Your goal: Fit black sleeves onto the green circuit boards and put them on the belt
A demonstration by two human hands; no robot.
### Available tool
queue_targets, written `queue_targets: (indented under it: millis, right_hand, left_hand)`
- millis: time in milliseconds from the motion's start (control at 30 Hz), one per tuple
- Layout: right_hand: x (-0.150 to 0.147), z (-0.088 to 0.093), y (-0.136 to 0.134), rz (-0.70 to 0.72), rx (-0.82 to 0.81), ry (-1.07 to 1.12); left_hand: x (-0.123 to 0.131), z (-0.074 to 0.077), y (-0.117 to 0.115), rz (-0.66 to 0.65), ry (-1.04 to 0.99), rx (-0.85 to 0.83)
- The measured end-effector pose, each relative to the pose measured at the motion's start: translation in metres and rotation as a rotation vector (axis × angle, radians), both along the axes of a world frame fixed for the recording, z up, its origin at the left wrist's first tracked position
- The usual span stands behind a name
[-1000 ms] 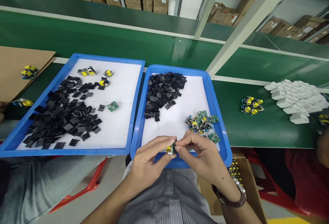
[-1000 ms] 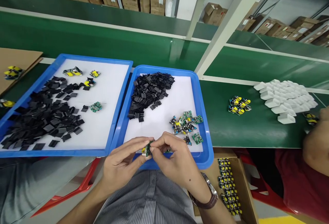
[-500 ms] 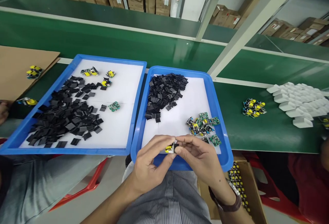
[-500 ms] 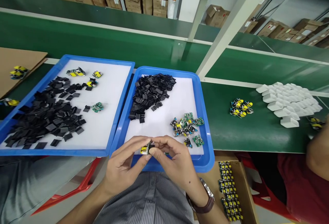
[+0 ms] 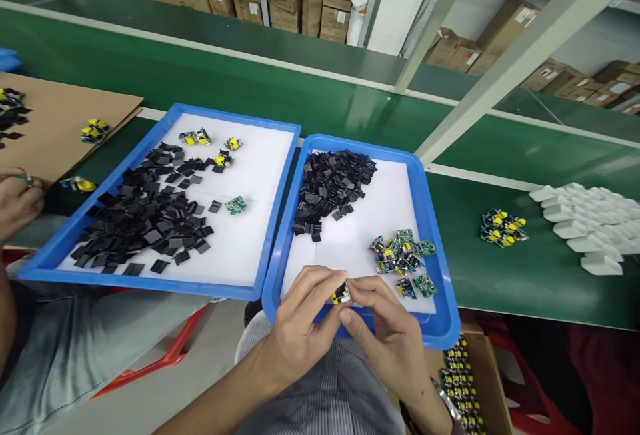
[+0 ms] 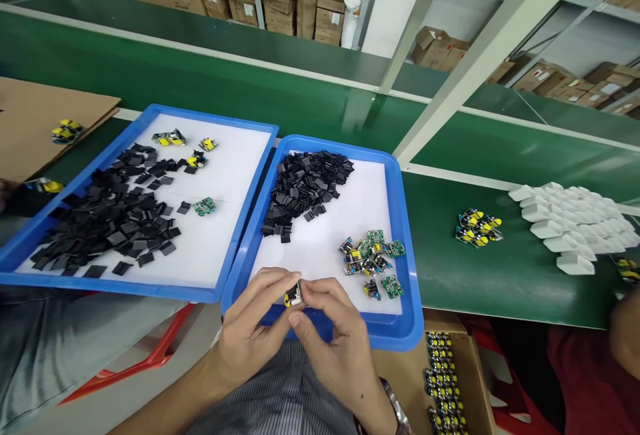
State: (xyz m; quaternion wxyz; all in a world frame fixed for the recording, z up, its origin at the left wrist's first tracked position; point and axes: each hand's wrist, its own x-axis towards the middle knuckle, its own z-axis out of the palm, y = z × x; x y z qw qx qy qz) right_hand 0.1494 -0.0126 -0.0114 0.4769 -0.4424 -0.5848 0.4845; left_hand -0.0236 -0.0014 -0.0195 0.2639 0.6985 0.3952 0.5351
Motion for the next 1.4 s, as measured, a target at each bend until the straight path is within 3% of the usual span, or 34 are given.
queue_targets:
  millis: [167, 300, 433, 500, 633, 767, 900, 1000, 1067, 1267, 1333, 1400]
  right_hand:
    - [-0.007, 0.002, -0.002, 0.015, 0.045, -0.060]
    - [0.007, 0.006, 0.007, -0.132, 0.127, -0.109]
    - [0.085, -0.005, 0.033, -0.567, 0.186, -0.421]
    - [0.140, -0.016, 0.047, -0.739, 0.183, -0.637]
    - [0.225, -0.044, 0.073, -0.839, 0.188, -0.818]
    - [0.259, -0.057, 0.096, -0.890, 0.194, -0.964]
    - [0.252, -0.045, 0.113, -0.917, 0.282, -0.995]
    - [0.216, -0.027, 0.116, -0.790, 0.396, -0.934]
    - [0.181, -0.011, 0.116, -0.610, 0.446, -0.869]
    - [0.077, 0.035, 0.121, 0.354, 0.368, -0.718]
    - [0.047, 0.038, 0.128, 0.504, 0.406, -0.804]
    - [0.019, 0.033, 0.136, 0.557, 0.485, -0.923]
  left_hand:
    - [0.000, 0.001, 0.001, 0.051, 0.049, 0.034]
    - [0.003, 0.001, -0.001, 0.045, 0.126, -0.023]
    - [-0.004, -0.003, 0.006, 0.048, 0.235, -0.024]
    - [-0.007, -0.006, 0.012, -0.055, 0.327, 0.038]
    - [-0.005, -0.014, 0.022, -0.197, 0.482, 0.114]
    - [0.005, -0.020, 0.032, -0.210, 0.527, 0.154]
    - [0.018, -0.023, 0.040, -0.179, 0.609, 0.152]
    - [0.028, -0.017, 0.038, -0.181, 0.734, 0.091]
    - [0.030, -0.010, 0.035, -0.213, 0.832, 0.014]
    - [0.006, 0.010, 0.016, -0.093, 0.885, -0.149]
    - [-0.005, 0.011, 0.011, -0.056, 0.875, -0.182]
    - [-0.012, 0.010, 0.009, -0.052, 0.853, -0.212]
